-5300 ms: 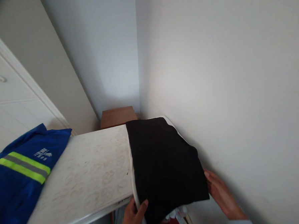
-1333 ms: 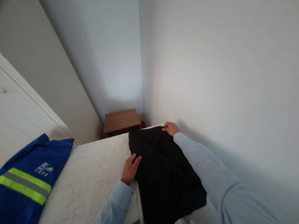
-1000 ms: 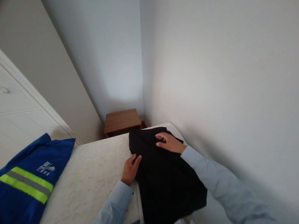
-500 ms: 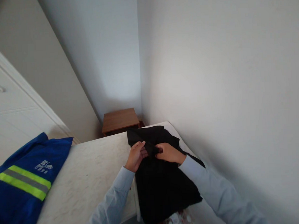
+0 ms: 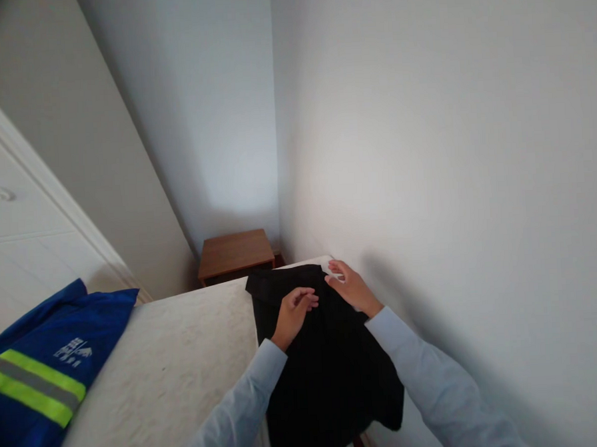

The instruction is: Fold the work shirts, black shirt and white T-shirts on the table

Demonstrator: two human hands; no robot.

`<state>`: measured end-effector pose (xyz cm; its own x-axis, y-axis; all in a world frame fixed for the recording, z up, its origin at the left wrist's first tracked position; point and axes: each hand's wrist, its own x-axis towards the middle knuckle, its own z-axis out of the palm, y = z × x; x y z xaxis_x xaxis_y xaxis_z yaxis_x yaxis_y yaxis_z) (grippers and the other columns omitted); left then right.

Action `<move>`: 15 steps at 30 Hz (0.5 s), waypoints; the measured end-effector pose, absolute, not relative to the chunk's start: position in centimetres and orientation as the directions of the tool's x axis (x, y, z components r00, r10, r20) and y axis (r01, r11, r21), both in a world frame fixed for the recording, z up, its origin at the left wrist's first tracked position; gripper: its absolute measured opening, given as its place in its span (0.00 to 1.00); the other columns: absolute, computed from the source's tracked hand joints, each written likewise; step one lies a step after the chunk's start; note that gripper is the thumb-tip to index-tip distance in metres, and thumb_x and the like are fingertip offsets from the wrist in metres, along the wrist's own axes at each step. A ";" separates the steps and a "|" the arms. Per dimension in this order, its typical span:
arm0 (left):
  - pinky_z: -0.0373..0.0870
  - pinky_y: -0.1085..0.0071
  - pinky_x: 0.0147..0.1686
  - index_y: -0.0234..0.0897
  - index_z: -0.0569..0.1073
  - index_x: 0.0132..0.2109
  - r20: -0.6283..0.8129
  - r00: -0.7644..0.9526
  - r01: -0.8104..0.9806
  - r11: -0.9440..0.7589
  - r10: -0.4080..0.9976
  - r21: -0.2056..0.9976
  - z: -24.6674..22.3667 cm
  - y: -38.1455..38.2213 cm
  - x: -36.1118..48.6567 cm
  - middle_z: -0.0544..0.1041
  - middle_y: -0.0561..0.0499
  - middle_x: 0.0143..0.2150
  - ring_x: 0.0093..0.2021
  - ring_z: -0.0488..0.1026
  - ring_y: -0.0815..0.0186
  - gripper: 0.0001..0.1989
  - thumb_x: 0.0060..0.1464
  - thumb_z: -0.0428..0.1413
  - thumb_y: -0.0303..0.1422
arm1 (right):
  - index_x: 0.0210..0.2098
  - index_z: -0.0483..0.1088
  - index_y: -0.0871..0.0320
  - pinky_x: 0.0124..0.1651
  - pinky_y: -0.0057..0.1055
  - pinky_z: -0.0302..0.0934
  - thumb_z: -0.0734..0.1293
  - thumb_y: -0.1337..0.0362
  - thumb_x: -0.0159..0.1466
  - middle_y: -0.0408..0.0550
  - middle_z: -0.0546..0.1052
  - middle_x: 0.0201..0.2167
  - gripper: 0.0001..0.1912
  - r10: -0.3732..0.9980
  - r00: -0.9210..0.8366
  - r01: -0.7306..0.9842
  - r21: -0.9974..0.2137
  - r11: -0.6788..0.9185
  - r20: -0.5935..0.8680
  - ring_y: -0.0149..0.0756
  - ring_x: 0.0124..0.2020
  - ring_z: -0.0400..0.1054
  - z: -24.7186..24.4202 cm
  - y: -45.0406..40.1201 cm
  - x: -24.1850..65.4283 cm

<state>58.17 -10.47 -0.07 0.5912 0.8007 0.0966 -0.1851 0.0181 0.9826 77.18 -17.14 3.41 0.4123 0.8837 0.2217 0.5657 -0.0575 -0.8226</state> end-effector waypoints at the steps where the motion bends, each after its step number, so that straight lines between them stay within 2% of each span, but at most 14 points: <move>1: 0.74 0.62 0.41 0.36 0.78 0.42 0.158 0.601 -0.151 -0.083 0.784 0.985 -0.5 -10.8 57.3 0.82 0.44 0.38 0.38 0.80 0.58 0.09 0.59 0.56 0.34 | 0.56 0.68 0.55 0.65 0.46 0.62 0.66 0.62 0.64 0.56 0.74 0.59 0.21 0.906 0.367 0.603 -0.796 -0.057 0.213 0.45 0.60 0.69 3.0 -16.9 77.1; 4: 0.73 0.59 0.47 0.39 0.80 0.42 0.319 0.591 0.005 -0.399 0.741 0.917 -1.4 -11.4 54.2 0.82 0.43 0.41 0.43 0.79 0.55 0.09 0.60 0.54 0.32 | 0.57 0.70 0.55 0.69 0.45 0.57 0.64 0.72 0.61 0.55 0.74 0.60 0.24 0.949 0.278 0.720 -0.686 -0.104 0.148 0.44 0.62 0.68 2.1 -14.8 77.3; 7: 0.72 0.53 0.51 0.38 0.79 0.46 0.392 0.612 0.193 -0.610 0.687 0.769 -2.6 -11.4 51.2 0.82 0.41 0.45 0.47 0.78 0.52 0.12 0.60 0.52 0.28 | 0.58 0.71 0.58 0.66 0.46 0.60 0.69 0.73 0.58 0.57 0.76 0.58 0.28 0.971 0.233 0.773 -0.615 -0.155 0.048 0.48 0.60 0.70 1.1 -11.8 77.7; 10: 0.71 0.48 0.55 0.37 0.77 0.51 0.389 0.685 0.298 -0.724 0.616 0.622 -4.3 -11.4 49.1 0.79 0.38 0.52 0.54 0.76 0.49 0.14 0.60 0.52 0.27 | 0.57 0.72 0.58 0.60 0.45 0.65 0.76 0.67 0.54 0.57 0.79 0.53 0.31 0.982 0.190 0.800 -0.579 -0.156 -0.003 0.50 0.55 0.73 0.3 -8.7 77.3; 12: 0.70 0.47 0.58 0.35 0.75 0.54 0.382 0.725 0.332 -0.777 0.573 0.535 -5.5 -11.4 48.4 0.77 0.37 0.56 0.59 0.73 0.48 0.16 0.60 0.53 0.27 | 0.55 0.74 0.57 0.55 0.41 0.67 0.77 0.68 0.52 0.52 0.82 0.47 0.31 0.988 0.155 0.828 -0.543 -0.142 -0.021 0.47 0.49 0.76 0.1 -7.1 76.7; 15: 0.68 0.47 0.61 0.34 0.73 0.57 0.386 0.759 0.356 -0.830 0.525 0.430 -6.7 -11.4 48.0 0.74 0.37 0.61 0.64 0.68 0.49 0.18 0.61 0.54 0.27 | 0.45 0.79 0.55 0.51 0.34 0.68 0.75 0.72 0.53 0.47 0.83 0.39 0.20 0.991 0.134 0.872 -0.474 -0.122 -0.010 0.42 0.43 0.76 0.8 -5.2 76.6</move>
<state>48.05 -11.41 -6.72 0.7586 0.5252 0.3857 0.3559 -0.8298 0.4298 76.58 -5.21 0.80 0.1335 0.9910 -0.0099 0.8719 -0.1222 -0.4742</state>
